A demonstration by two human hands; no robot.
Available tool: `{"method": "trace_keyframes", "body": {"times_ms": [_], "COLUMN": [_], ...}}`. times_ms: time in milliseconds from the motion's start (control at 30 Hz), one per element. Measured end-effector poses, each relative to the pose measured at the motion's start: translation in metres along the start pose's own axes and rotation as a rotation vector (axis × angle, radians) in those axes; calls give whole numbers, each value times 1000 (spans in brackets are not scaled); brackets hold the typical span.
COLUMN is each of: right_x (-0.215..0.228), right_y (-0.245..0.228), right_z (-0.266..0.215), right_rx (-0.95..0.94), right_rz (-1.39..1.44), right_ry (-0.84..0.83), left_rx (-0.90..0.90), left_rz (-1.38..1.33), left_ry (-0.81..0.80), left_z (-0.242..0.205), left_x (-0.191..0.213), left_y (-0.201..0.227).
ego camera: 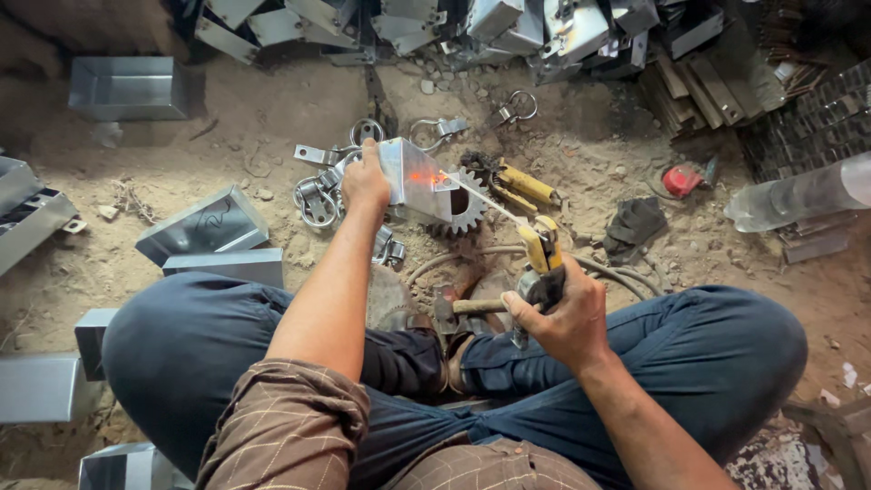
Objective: The person sits on the ground and uses a handheld welding torch to attach metal brackets to a rectangular metal box. They position the brackets, weld them in place, and repeat the process for multiple brackets on the same box.
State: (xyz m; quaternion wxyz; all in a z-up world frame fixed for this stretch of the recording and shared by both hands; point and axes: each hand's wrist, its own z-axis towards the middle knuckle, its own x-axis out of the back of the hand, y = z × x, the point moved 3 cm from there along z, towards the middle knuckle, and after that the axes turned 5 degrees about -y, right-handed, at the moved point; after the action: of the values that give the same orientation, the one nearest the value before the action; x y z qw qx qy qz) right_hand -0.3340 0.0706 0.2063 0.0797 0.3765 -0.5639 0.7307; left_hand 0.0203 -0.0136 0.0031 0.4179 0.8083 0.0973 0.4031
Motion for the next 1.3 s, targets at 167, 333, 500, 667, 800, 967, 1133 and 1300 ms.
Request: {"method": "trace_keyframes", "body": {"times_ms": [167,333,500,667,800,967,1133,1300], "right_x": [0,1,1,1,2,0,8,17], "right_y": [3,0,-2,6,3,0,5,5], "right_z": [-1,-1,1,-2,-3,-1,1,6], "right_rx": [-19,21,-11,-17,11,36,1,7], "right_rz": [13,11,3,13,24,27,-3,10], "right_ry": [0,3,-10,-9,-8,8,30,92], "left_rx": [23,-12,-8,25,31,51,28,-39], "left_rz": [-27,16,8,-41,-27,11,-38,-13], "left_ry": [10,11,7,10,20,11,11,18], "left_z": [-3,-1,0,-4,-4,4,5,0], "left_x": [0,-1,3,2,2,2,-4,0], "left_y": [-1,-2,3,3,2,-2,-3,-4]}}
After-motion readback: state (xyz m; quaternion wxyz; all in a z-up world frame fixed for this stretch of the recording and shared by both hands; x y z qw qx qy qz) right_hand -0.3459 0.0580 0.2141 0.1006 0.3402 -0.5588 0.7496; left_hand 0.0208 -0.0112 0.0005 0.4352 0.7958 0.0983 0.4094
